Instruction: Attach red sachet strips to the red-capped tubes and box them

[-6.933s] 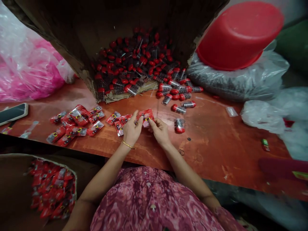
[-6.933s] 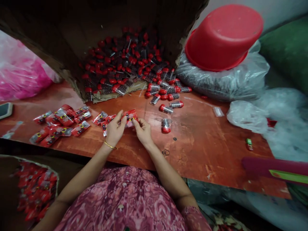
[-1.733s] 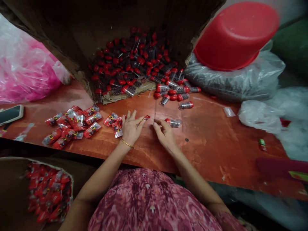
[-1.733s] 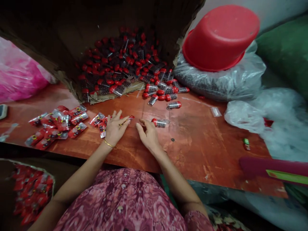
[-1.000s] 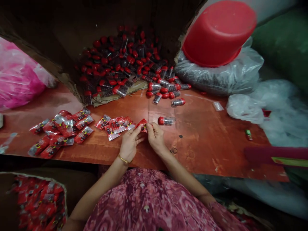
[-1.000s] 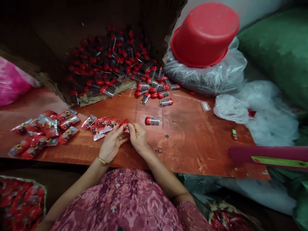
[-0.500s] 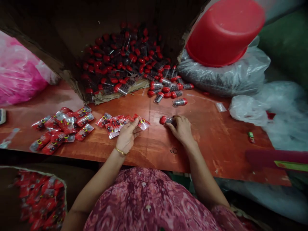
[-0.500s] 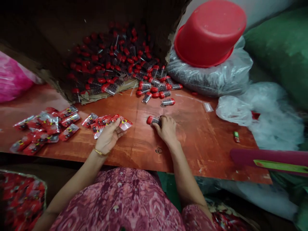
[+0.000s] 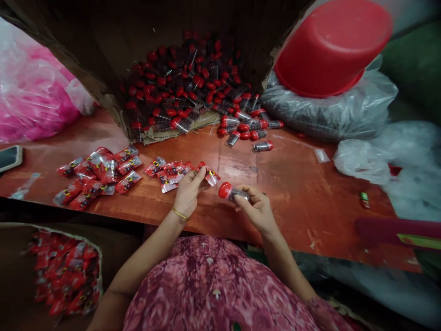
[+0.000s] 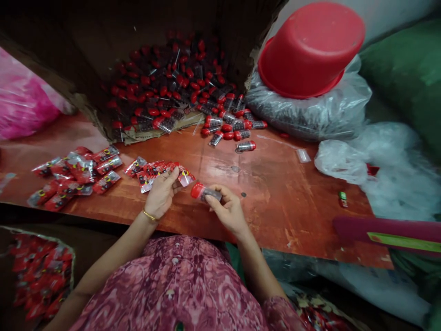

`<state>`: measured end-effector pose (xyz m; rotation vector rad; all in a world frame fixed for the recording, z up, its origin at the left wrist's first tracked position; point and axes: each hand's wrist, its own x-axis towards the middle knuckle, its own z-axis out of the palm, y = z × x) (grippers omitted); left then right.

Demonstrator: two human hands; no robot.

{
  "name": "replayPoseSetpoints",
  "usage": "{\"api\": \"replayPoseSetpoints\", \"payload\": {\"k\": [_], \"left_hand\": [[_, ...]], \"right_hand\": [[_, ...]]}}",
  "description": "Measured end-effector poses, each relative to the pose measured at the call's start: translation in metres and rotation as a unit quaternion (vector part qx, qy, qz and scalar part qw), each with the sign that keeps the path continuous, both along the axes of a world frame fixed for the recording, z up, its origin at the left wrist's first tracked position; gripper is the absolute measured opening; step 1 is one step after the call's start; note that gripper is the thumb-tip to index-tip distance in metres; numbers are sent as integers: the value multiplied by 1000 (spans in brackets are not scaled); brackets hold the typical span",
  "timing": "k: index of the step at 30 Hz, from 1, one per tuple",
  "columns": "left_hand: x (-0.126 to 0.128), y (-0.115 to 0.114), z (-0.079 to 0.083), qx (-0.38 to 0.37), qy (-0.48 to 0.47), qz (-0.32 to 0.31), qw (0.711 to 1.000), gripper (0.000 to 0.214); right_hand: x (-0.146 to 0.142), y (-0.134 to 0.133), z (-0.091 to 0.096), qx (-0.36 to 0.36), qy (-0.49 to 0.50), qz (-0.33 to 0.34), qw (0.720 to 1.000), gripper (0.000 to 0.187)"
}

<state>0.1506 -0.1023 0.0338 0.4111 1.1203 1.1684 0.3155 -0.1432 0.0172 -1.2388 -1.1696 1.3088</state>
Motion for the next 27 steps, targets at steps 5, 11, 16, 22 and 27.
{"api": "replayPoseSetpoints", "payload": {"k": [5,11,16,22,27], "left_hand": [[3,-5,-3,53,44,-9,998,41],[4,-8,-10,81,74,-8,994,40],[1,-8,-19,118,101,-5,988,36],[-6,-8,-24,167,151,-25,974,36],[-9,-7,-20,217,262,-21,940,34]], "right_hand": [[-8,4,3,-46,33,28,998,28],[-14,6,1,-88,63,48,993,28],[-13,8,-4,-98,88,44,990,29],[-15,10,-5,-78,54,20,995,29],[-18,9,-8,-61,68,-17,996,30]]}}
